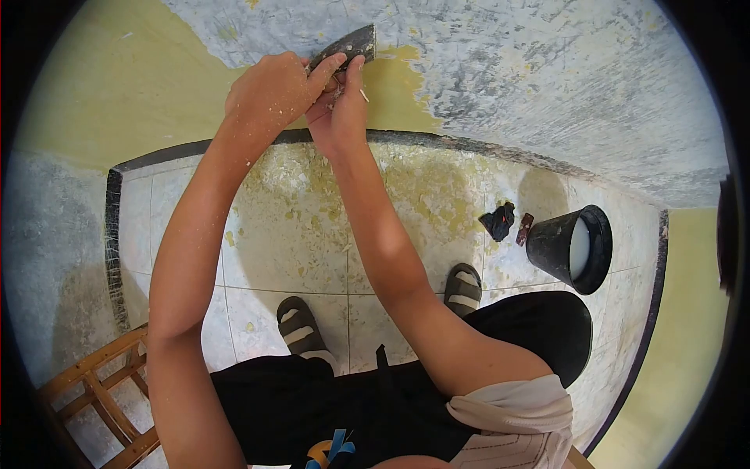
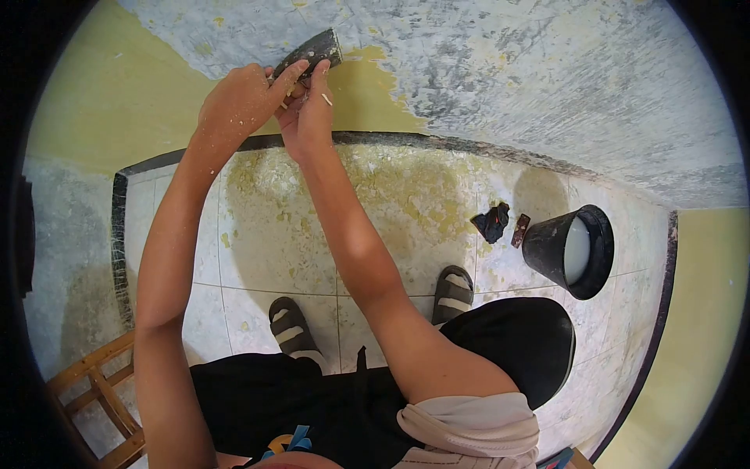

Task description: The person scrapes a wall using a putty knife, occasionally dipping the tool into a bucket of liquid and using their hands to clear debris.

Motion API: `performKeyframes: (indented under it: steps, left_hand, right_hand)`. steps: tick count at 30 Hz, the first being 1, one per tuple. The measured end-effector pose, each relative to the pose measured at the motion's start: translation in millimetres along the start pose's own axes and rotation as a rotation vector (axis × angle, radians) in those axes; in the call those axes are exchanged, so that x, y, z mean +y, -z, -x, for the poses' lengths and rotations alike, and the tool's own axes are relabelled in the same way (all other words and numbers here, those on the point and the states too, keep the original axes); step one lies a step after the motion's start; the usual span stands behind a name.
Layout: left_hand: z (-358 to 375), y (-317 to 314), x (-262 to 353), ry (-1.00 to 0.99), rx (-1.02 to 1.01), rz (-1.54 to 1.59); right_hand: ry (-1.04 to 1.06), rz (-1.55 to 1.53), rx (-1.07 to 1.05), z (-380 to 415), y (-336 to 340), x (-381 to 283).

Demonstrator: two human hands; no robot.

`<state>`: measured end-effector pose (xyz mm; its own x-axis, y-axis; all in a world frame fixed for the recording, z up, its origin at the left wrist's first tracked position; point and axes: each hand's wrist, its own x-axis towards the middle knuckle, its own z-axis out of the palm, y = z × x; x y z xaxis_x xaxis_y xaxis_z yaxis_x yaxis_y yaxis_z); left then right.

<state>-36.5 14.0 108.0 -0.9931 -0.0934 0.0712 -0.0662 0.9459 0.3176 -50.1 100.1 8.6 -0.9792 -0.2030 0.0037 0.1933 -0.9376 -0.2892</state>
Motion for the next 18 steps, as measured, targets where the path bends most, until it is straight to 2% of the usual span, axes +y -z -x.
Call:
performKeyframes:
  steps: [2,5,7,10,14,16,18]
  left_hand:
    - [0.2,0.8,-0.4,-0.003,0.03,0.01]
    - [0.2,3.8,5.8,0.028,-0.077,0.012]
    - [-1.0,-3.4,10.8,-0.042,0.038,-0.018]
    - [-1.9,-5.1,34.3,-0.019,-0.04,-0.019]
    - [2.5,-8.1,33.2,-0.073,-0.006,0.013]
    - [3.6,4.5,37.9,-0.07,-0.115,-0.089]
    - [1.1,1.7,23.7,-0.114,-0.085,-0.118]
  right_hand:
    - [0.003,-0.002,-0.012,-1.2,3.2,0.7]
    - [0.022,-0.01,-0.04,-3.7,8.6,1.4]
    - [0.036,-0.012,-0.061,-3.6,8.0,-3.2]
    - [0.086,-0.049,0.037,-4.8,11.8,-19.7]
    - [0.052,-0.099,0.014,-3.1,16.8,-25.7]
    - [0.037,-0.14,0.025,0.9,11.8,-24.6]
    - [-0.004,-0.123,-0.006,1.8,3.5,-18.2]
